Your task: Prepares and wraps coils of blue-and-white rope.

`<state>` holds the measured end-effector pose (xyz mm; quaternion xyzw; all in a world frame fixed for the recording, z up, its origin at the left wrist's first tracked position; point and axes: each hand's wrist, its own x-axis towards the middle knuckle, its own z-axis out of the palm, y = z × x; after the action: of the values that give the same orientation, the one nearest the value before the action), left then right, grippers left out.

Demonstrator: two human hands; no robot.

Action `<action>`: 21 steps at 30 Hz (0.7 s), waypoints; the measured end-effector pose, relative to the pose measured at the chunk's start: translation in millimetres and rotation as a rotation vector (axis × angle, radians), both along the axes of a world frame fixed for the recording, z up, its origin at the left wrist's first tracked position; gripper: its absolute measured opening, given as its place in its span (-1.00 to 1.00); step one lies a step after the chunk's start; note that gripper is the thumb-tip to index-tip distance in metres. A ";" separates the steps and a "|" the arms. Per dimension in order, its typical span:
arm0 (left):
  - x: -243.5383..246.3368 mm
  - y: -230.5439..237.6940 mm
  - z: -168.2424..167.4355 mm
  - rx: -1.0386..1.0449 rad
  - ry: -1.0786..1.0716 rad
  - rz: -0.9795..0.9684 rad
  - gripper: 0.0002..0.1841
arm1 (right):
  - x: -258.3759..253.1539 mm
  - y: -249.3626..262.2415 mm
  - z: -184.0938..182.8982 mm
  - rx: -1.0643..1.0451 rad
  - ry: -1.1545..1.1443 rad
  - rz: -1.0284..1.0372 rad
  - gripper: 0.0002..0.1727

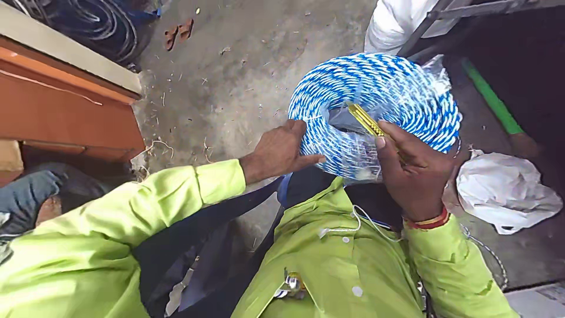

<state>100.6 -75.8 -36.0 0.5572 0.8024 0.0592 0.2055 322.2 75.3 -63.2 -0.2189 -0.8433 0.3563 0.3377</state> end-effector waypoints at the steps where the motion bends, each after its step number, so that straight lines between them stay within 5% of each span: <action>1: 5.2 2.0 -1.9 -0.017 0.080 -0.012 -0.15 | 2.5 3.3 -1.9 -0.014 0.005 -0.021 -0.63; 7: 18.1 19.1 5.4 -0.215 0.075 -0.041 -0.26 | 9.5 11.2 -7.7 -0.102 -0.015 -0.050 -0.62; 12: 26.6 20.2 4.5 -0.168 0.095 0.014 -0.18 | 4.9 7.1 -14.5 -0.077 -0.007 -0.049 -0.62; 21: 25.3 6.5 0.2 -0.022 -0.040 0.051 -0.35 | 2.5 4.0 -16.3 -0.078 0.020 -0.090 -0.64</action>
<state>125.9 -69.3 -35.8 0.5330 0.8126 0.0666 0.2262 324.7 79.3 -79.5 -0.2659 -0.8148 0.3754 0.3527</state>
